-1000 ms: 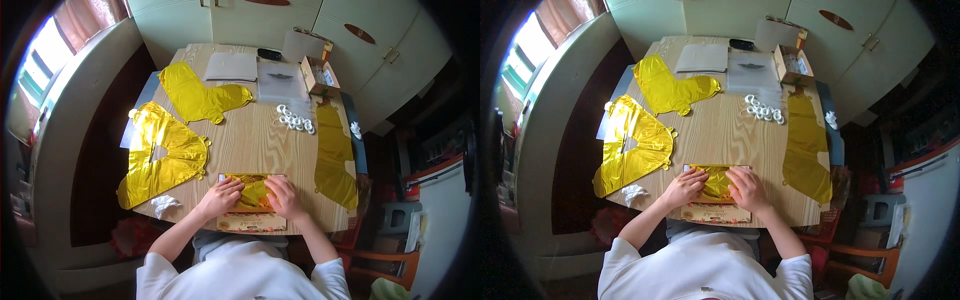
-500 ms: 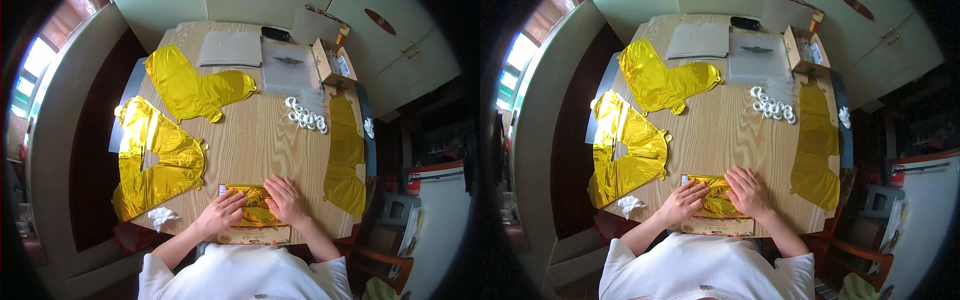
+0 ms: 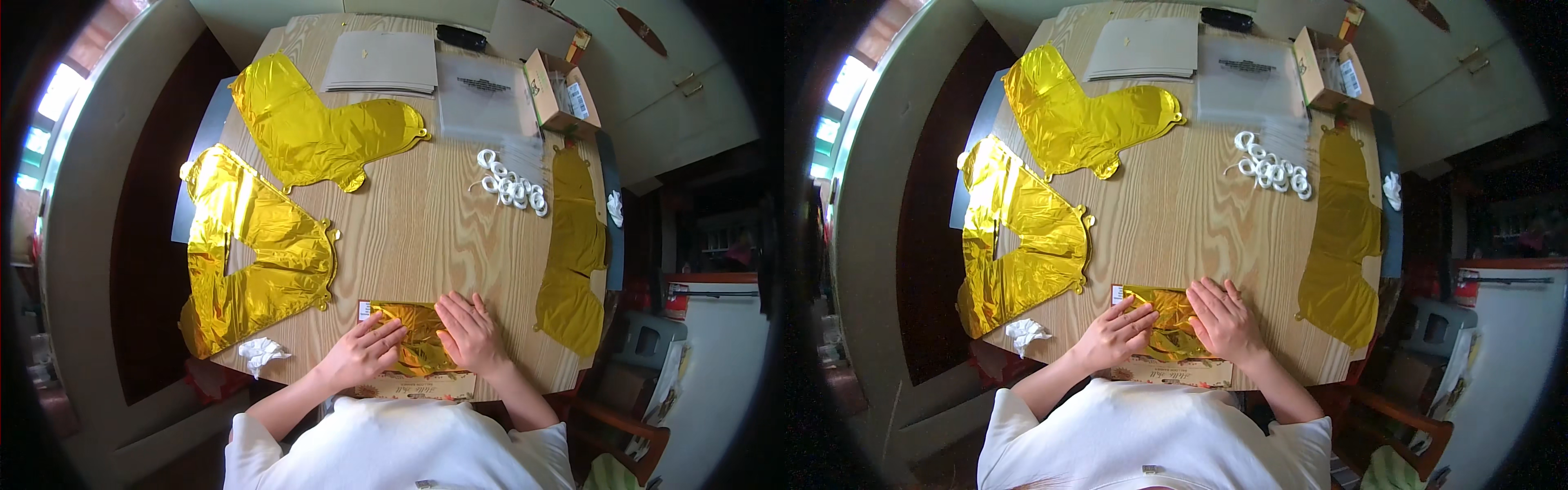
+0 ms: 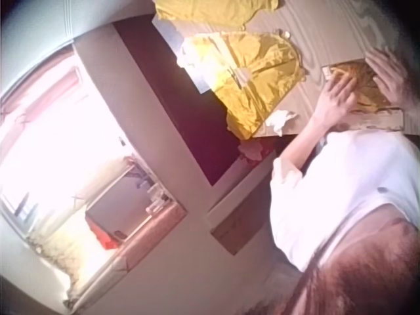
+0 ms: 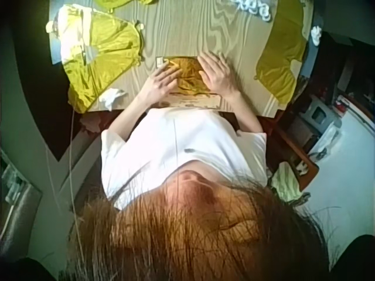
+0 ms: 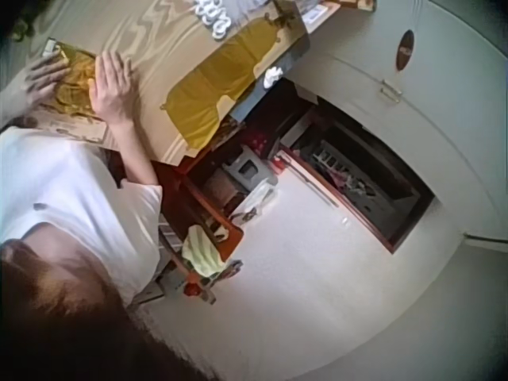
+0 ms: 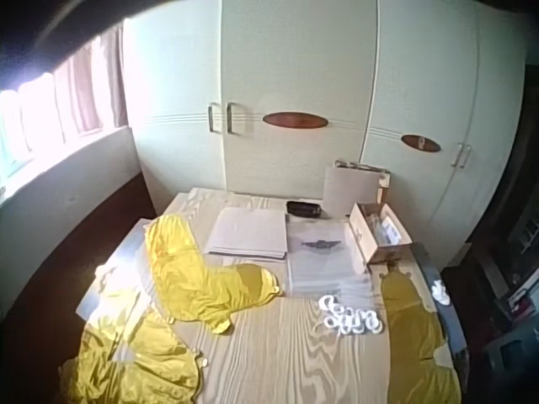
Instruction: Fold gold foil balloons and place them inside plastic retail packaging sleeves.
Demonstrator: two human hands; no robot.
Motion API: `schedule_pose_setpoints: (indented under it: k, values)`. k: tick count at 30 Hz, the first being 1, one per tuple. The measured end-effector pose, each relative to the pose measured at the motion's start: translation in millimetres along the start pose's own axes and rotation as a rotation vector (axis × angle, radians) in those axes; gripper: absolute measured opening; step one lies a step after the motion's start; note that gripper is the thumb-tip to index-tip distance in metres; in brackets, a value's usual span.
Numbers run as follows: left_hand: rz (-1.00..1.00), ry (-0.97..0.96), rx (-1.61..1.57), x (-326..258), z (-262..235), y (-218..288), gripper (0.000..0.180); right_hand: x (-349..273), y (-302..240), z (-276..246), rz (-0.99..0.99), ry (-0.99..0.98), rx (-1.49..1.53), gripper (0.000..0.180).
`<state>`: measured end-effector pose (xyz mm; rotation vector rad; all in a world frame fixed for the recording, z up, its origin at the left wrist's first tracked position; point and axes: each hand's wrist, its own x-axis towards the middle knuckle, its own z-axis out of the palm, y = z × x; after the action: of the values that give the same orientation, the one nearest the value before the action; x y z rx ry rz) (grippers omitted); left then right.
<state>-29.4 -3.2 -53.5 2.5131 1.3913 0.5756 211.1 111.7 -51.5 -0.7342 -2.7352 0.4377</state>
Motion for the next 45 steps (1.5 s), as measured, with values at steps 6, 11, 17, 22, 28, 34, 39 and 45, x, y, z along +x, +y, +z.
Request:
schedule_pose_setpoints:
  k: [6, 11, 17, 22, 28, 34, 39, 45]
  values:
    - [-0.002, 0.0, 0.008, 1, -1, 1, 0.016, -2, 1, 1, 0.003, -0.008, -0.022, 0.048]
    - [-0.004, 0.011, 0.036, 2, -2, 2, 0.014, -6, 7, 2, 0.015, -0.009, -0.053, 0.05]
    - [-0.023, 0.012, 0.043, 5, 1, 4, 0.014, -5, 15, -3, 0.039, 0.0, 0.018, 0.05]
    - [-0.038, 0.004, 0.036, 5, 1, 7, 0.015, -4, 18, -4, 0.014, -0.056, -0.045, 0.053]
    - [-0.049, 0.022, 0.03, 1, 5, 9, 0.016, -4, 19, -3, 0.011, -0.047, -0.048, 0.055]
    - [-0.044, 0.034, 0.02, 1, 5, 10, 0.016, -3, 16, -5, 0.0, -0.056, -0.048, 0.055]
    - [-0.04, 0.028, 0.006, 2, 3, 10, 0.016, -4, 16, -5, -0.025, -0.075, -0.065, 0.055]
    - [-0.043, 0.032, 0.007, 2, 3, 10, 0.016, -3, 16, -5, -0.005, -0.099, -0.078, 0.057]
